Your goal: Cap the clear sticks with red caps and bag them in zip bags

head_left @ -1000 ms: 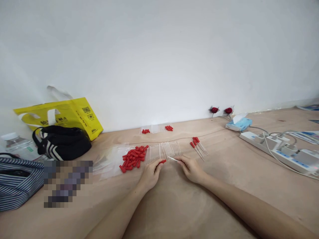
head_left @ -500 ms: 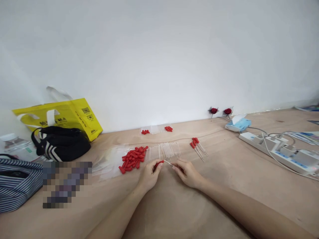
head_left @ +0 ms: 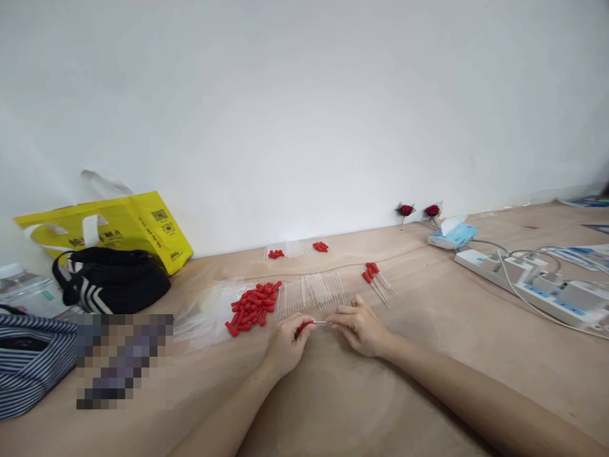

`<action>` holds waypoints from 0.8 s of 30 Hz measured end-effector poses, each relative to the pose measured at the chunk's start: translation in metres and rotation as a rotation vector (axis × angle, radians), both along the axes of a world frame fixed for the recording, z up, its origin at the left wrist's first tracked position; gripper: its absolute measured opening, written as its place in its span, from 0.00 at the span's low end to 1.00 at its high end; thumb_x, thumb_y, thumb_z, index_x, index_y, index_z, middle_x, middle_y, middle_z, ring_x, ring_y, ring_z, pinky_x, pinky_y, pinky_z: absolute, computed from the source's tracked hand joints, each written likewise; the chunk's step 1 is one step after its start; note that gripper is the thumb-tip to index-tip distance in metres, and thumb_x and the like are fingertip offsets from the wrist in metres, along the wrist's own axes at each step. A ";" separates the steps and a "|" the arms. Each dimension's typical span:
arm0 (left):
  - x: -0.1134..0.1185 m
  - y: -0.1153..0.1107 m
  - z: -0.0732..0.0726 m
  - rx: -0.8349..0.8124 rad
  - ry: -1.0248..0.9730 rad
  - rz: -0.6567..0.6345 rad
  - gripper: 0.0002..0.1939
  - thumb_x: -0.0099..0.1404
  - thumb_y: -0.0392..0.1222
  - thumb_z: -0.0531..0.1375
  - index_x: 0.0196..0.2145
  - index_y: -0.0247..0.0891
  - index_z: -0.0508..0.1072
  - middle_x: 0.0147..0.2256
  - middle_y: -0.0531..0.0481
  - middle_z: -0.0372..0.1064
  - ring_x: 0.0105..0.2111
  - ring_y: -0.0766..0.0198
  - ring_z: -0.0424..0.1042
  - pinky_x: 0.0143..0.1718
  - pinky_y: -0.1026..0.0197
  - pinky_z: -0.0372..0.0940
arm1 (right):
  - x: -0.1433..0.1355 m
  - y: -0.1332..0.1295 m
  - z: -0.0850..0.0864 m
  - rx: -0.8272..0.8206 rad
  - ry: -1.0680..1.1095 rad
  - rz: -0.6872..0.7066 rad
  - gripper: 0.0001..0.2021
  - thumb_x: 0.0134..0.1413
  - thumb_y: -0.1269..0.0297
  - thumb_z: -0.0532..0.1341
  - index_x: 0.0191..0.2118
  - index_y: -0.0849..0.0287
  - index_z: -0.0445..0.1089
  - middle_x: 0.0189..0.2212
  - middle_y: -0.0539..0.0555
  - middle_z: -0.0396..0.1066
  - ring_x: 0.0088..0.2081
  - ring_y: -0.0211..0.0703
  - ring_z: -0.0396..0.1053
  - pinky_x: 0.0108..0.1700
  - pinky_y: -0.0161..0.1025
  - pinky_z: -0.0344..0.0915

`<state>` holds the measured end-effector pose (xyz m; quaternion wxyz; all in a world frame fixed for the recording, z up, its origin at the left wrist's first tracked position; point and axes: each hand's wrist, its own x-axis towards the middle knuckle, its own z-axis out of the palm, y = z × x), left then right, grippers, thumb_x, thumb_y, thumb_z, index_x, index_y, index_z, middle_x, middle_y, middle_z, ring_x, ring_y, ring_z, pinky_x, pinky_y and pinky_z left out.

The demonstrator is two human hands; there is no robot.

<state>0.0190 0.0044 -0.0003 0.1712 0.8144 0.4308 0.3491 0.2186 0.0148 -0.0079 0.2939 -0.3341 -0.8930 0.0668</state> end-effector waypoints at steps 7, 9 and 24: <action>0.000 -0.003 -0.003 0.033 0.066 -0.064 0.11 0.64 0.40 0.49 0.29 0.36 0.68 0.26 0.50 0.66 0.28 0.65 0.66 0.30 0.64 0.60 | 0.004 0.001 0.000 0.086 -0.072 -0.004 0.12 0.51 0.74 0.49 0.34 0.57 0.68 0.27 0.51 0.67 0.26 0.35 0.58 0.35 0.39 0.43; 0.000 -0.003 -0.004 0.038 0.066 -0.074 0.11 0.64 0.39 0.48 0.29 0.36 0.68 0.26 0.50 0.66 0.28 0.65 0.66 0.30 0.64 0.60 | 0.004 0.001 0.000 0.093 -0.081 0.004 0.12 0.52 0.74 0.48 0.34 0.57 0.68 0.27 0.51 0.67 0.26 0.35 0.58 0.34 0.39 0.43; 0.002 -0.002 -0.001 0.057 -0.005 -0.039 0.12 0.64 0.40 0.49 0.31 0.36 0.71 0.27 0.49 0.69 0.27 0.65 0.68 0.30 0.64 0.62 | -0.005 -0.008 0.001 -0.219 0.037 -0.050 0.11 0.57 0.69 0.46 0.31 0.59 0.65 0.28 0.50 0.69 0.29 0.36 0.63 0.35 0.36 0.47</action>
